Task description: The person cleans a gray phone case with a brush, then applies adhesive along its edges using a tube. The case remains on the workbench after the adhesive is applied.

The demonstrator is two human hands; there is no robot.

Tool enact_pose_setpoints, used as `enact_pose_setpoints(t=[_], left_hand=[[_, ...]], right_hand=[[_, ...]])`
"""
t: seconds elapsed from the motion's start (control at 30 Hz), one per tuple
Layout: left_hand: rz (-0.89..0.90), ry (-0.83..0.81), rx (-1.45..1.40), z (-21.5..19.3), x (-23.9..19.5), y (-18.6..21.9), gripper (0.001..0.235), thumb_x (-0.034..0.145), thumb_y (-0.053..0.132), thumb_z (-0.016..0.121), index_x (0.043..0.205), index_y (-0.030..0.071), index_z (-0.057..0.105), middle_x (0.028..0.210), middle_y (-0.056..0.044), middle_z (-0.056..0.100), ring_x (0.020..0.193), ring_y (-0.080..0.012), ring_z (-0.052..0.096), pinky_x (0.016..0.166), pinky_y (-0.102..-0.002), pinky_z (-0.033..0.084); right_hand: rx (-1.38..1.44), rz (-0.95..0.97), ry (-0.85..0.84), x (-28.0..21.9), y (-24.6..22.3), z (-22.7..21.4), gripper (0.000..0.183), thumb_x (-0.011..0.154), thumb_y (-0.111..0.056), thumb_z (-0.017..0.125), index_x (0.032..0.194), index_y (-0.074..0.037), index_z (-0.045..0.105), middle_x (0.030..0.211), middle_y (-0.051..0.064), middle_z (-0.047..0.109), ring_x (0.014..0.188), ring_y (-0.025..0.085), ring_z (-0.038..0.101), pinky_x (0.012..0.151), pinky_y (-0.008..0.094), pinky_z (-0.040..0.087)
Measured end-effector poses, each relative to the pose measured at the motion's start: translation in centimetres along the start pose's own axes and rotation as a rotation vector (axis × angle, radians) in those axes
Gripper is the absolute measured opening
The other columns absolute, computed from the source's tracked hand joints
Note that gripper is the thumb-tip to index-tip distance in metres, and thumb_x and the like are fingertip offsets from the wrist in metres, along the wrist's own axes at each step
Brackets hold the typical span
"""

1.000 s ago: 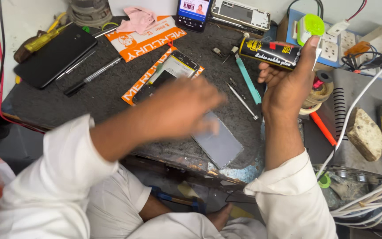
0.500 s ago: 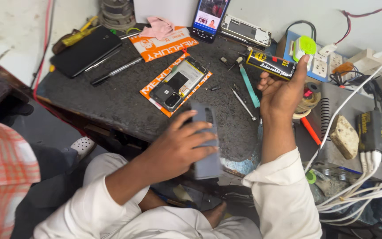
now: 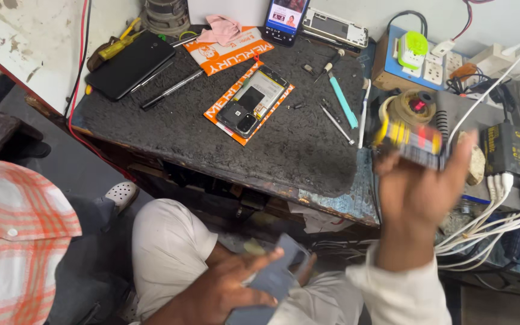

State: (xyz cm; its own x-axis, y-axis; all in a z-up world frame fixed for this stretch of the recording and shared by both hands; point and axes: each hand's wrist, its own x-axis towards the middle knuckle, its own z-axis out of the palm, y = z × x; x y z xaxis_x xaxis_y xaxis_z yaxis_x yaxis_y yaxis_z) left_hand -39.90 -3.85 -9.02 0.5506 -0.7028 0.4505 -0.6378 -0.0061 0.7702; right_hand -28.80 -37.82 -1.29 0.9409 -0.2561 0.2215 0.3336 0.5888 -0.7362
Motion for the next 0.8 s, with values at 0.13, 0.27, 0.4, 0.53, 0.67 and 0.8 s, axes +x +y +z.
enact_pose_setpoints(t=[0.13,0.27,0.4,0.53,0.67,0.8], left_hand=[[0.031,-0.062,-0.180,-0.1,-0.4,-0.3,0.019,0.099,0.026,0.073,0.112,0.012,0.075,0.168,-0.020,0.042,0.133,-0.0388,0.068,0.109,-0.044,0.056],[0.063,-0.122,-0.226,-0.3,0.5,-1.3,0.025,0.099,0.024,0.071,0.119,0.011,0.073,0.168,-0.021,0.044,0.131,-0.0372,0.069,0.109,-0.044,0.057],[0.085,-0.118,-0.182,0.4,1.5,-2.2,0.035,0.092,0.027,0.076,0.123,0.011,0.072,0.165,-0.023,0.044,0.135,-0.0401,0.065,0.107,-0.046,0.055],[-0.003,-0.049,-0.142,1.3,0.8,-2.2,0.047,0.087,0.027,0.078,0.130,0.011,0.067,0.159,-0.022,0.049,0.132,-0.0376,0.064,0.104,-0.044,0.054],[-0.193,0.073,-0.282,3.0,-1.0,-2.3,0.049,0.098,0.026,0.070,0.142,0.009,0.056,0.161,-0.024,0.045,0.136,-0.0331,0.062,0.106,-0.040,0.056],[-0.611,0.212,-0.830,4.7,-1.4,-3.9,0.059,0.101,0.032,0.063,0.151,0.007,0.043,0.145,-0.027,0.055,0.130,-0.0312,0.061,0.104,-0.039,0.054]], right_hand=[[0.009,0.065,0.120,-9.2,1.2,-0.7,0.062,0.124,-0.052,0.033,0.114,0.000,0.064,0.107,0.017,0.068,0.104,0.032,0.066,0.097,0.050,0.051],[0.069,0.419,0.076,-14.1,3.5,-1.5,0.063,0.105,-0.057,0.035,0.103,-0.003,0.067,0.108,0.030,0.075,0.105,0.040,0.069,0.094,0.051,0.049],[0.154,0.429,0.236,-17.2,5.3,-2.7,0.062,0.107,-0.054,0.038,0.102,0.001,0.067,0.103,0.023,0.073,0.111,0.040,0.070,0.095,0.046,0.050],[0.443,0.443,0.185,-18.9,6.7,-3.8,0.061,0.113,-0.047,0.042,0.111,0.009,0.067,0.103,0.021,0.073,0.085,0.030,0.066,0.081,0.044,0.049],[0.291,0.453,0.273,-19.0,7.4,-4.1,0.061,0.110,-0.049,0.041,0.105,0.006,0.067,0.096,0.017,0.073,0.080,0.026,0.064,0.078,0.041,0.049],[0.241,0.461,0.255,-18.5,7.6,-3.4,0.060,0.110,-0.048,0.039,0.105,0.005,0.067,0.096,0.017,0.073,0.081,0.028,0.065,0.078,0.043,0.050]])
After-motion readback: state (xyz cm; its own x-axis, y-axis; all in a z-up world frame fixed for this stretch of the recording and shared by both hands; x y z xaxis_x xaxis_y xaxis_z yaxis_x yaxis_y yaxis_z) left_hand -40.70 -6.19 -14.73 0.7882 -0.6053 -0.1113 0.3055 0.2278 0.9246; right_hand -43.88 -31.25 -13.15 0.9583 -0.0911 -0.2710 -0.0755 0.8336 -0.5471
